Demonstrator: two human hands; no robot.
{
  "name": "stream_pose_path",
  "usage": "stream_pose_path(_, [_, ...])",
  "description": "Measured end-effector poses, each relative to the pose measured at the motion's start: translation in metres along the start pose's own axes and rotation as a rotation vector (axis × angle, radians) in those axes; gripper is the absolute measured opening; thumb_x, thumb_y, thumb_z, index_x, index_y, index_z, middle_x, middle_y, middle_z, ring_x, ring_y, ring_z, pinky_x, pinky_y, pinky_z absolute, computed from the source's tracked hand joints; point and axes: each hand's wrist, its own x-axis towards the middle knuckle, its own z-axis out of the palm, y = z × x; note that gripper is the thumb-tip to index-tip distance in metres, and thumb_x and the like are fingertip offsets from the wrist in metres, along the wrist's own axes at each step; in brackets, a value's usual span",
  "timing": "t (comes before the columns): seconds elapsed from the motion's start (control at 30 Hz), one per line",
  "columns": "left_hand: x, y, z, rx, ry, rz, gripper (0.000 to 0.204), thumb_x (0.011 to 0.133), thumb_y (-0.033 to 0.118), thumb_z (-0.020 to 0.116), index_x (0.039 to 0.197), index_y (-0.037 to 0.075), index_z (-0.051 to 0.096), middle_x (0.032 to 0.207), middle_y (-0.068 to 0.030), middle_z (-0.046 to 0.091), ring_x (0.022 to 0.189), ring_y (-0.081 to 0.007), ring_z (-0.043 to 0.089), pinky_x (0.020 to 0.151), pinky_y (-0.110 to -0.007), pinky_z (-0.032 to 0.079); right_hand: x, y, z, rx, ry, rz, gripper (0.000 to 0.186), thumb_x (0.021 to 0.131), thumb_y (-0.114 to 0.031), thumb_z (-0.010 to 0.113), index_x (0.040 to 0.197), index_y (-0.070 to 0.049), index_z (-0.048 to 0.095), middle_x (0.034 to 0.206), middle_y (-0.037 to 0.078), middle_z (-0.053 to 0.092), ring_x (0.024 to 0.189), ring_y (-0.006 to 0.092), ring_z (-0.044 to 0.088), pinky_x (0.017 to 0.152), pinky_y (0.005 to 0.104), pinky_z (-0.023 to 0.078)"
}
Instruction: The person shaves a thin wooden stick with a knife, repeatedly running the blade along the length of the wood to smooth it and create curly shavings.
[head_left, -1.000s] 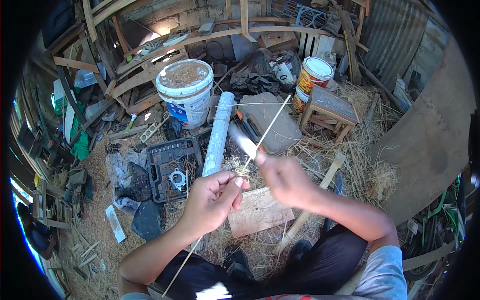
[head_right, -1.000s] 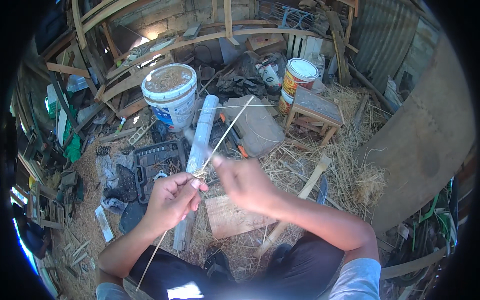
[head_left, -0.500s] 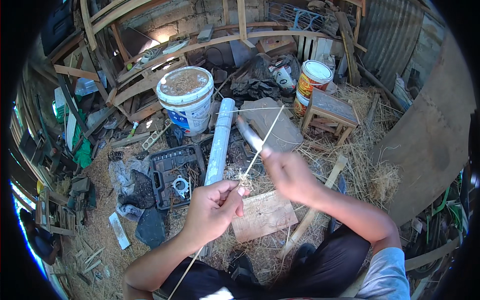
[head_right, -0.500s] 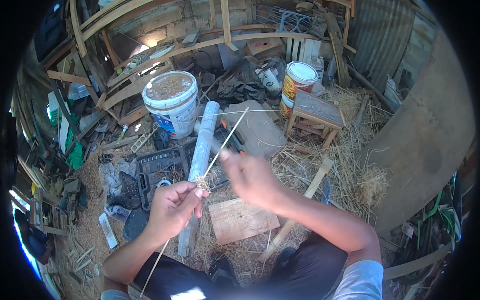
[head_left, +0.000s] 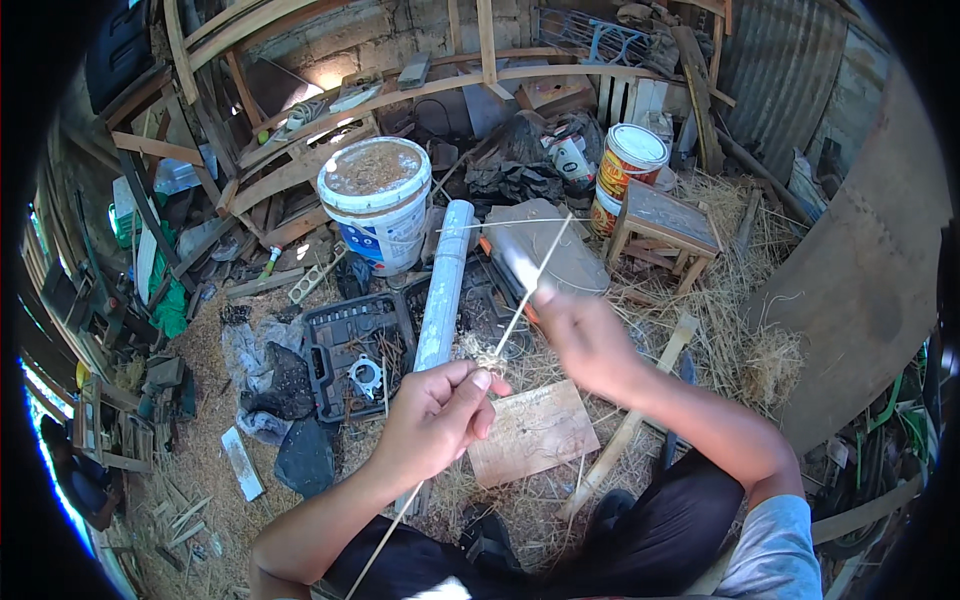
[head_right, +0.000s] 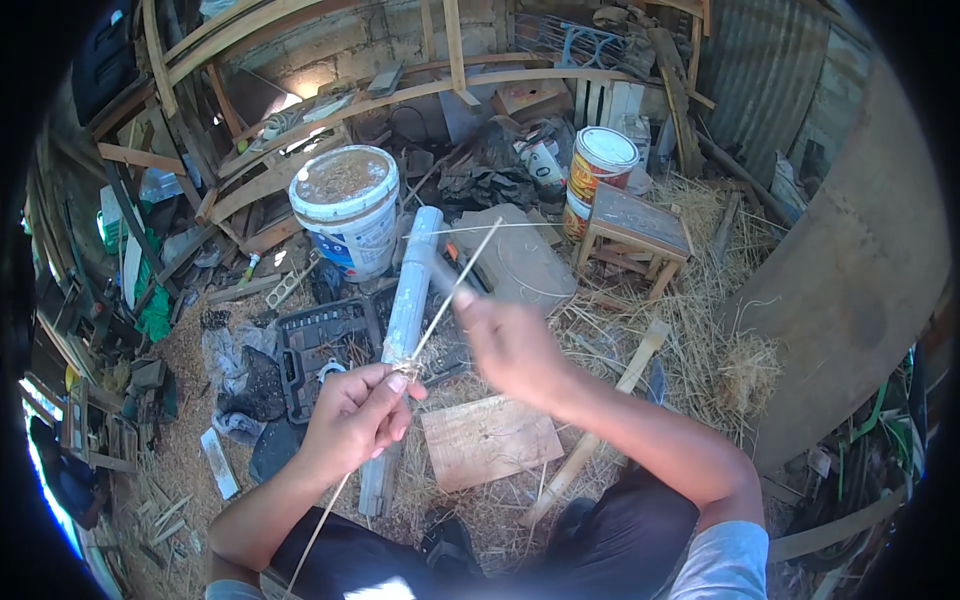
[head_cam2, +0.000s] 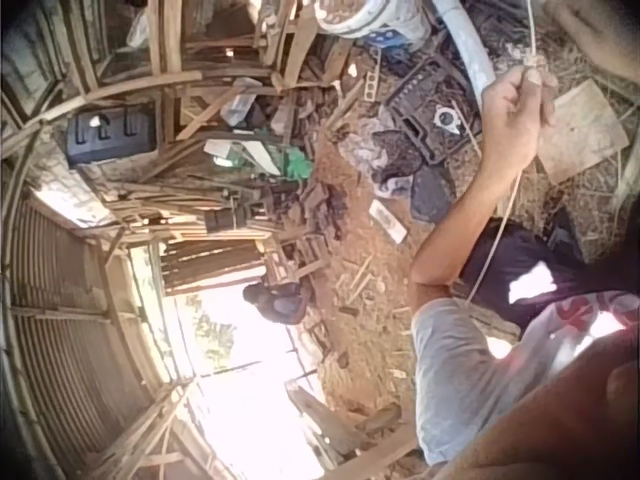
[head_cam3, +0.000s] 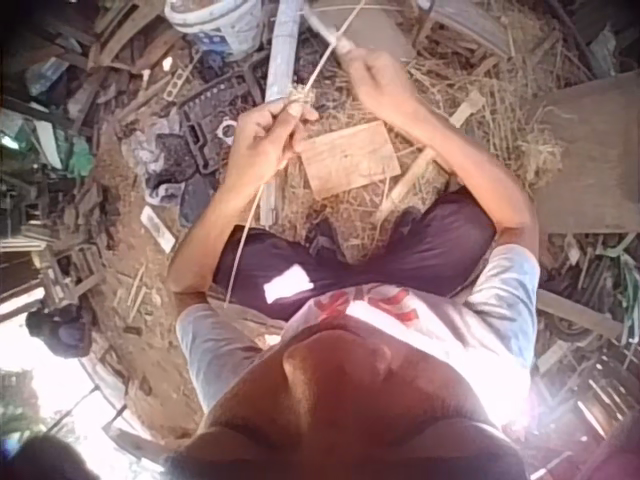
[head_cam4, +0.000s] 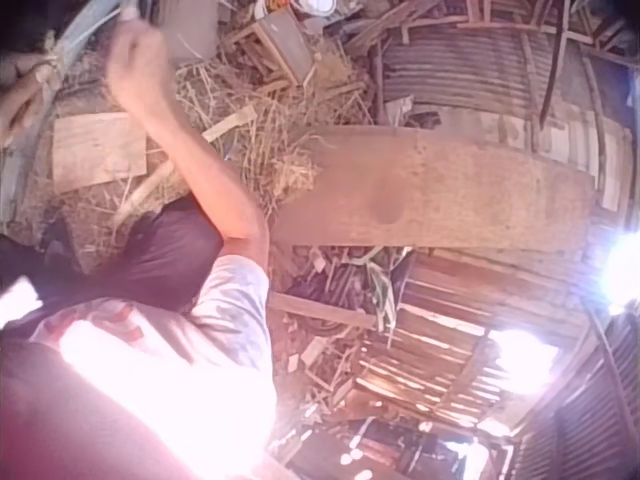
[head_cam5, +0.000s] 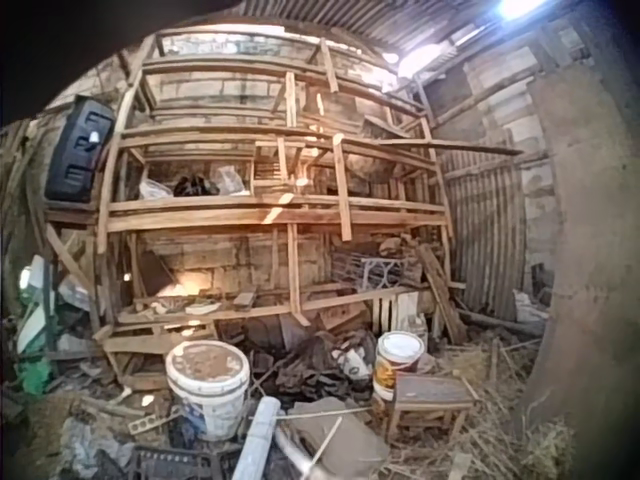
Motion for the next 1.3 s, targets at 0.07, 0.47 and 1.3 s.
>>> stream_pose_path(0.07, [0.000,0.001,0.002,-0.137,-0.056,-0.067,0.035,0.104,0.027,0.045,0.102,-0.003,0.062,0.059,-0.0011,0.053,0.041,-0.0045,0.038,0.039,-0.020,0.029,0.004,-0.001,-0.009,0.044,0.031,0.237,0.044,0.105,-0.024,0.039,0.076,0.000,0.061,0.051,0.007,0.045,0.045,0.0151,0.045,0.045,0.0369,0.040])
stream_pose_path(0.47, [0.002,0.002,-0.006,-0.303,-0.082,-0.108,0.036,0.105,0.029,0.043,0.095,-0.002,0.057,0.052,0.0033,0.039,0.035,-0.0055,0.030,0.036,-0.020,0.025,0.002,0.009,0.009,0.130,0.054,0.114,0.051,0.107,-0.032,0.035,0.065,-0.006,0.049,0.052,-0.003,0.046,0.047,0.0095,0.043,0.044,0.0309,0.034])
stream_pose_path(1.3, [0.009,-0.011,-0.008,-0.649,-0.166,-0.306,0.028,0.103,0.025,0.045,0.094,0.000,0.057,0.051,0.0059,0.033,0.035,-0.0042,0.029,0.033,-0.020,0.023,0.011,0.006,-0.005,0.685,0.235,0.350,0.039,0.103,-0.041,0.049,0.090,-0.005,0.056,0.068,-0.003,0.048,0.046,0.0035,0.037,0.040,0.0215,0.027])
